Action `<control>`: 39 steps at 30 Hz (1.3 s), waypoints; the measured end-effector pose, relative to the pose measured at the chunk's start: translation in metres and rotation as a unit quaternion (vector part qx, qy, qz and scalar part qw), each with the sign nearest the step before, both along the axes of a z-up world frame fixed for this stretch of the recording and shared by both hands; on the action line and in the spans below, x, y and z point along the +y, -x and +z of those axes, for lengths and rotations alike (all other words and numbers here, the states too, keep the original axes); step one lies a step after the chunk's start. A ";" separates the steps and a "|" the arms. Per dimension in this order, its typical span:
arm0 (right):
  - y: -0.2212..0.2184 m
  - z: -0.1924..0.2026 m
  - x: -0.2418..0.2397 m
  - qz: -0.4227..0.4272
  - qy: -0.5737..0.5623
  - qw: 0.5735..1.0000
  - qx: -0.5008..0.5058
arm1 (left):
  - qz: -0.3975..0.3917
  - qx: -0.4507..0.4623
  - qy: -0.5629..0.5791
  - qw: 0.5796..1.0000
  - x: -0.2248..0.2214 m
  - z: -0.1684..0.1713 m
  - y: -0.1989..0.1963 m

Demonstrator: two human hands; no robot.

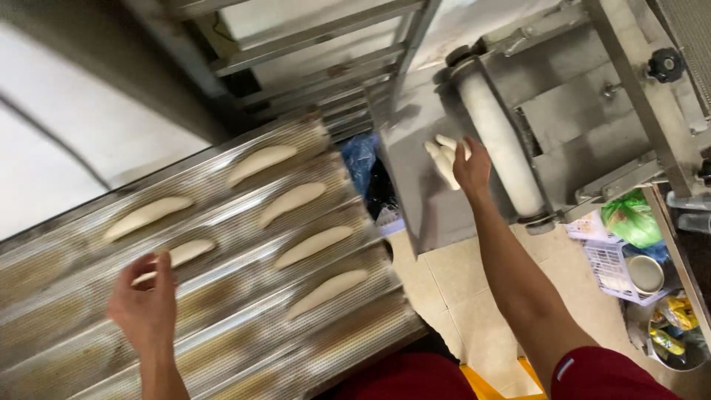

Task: The person is shaping dough balls into baguettes using a machine and arranging them on trays in a bakery.

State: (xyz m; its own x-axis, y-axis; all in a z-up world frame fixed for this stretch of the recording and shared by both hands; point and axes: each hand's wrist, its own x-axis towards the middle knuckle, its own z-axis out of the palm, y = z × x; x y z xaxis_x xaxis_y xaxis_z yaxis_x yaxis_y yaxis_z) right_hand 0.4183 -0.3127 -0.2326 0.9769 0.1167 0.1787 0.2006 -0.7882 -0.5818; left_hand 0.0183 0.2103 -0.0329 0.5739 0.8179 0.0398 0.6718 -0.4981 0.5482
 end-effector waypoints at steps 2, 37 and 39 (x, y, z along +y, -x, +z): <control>-0.035 -0.047 -0.030 -0.029 0.087 0.996 0.002 | -0.006 -0.028 0.058 0.998 -0.045 0.014 -0.037; 0.300 0.194 0.357 0.562 -0.027 0.826 0.004 | -0.002 -0.054 0.048 0.997 0.018 -0.070 0.090; 0.271 0.207 0.320 0.536 -0.009 0.843 0.048 | -0.009 -0.052 0.040 0.998 0.007 -0.052 0.095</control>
State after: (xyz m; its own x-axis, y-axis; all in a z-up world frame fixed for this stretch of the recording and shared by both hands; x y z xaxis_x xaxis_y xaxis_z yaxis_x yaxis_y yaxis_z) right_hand 0.1476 0.0076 -0.0252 0.3218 0.9396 0.1163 0.7432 -0.1746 -0.6459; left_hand -0.0764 0.2175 -0.0853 0.5840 0.8110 0.0351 0.6006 -0.4608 0.6534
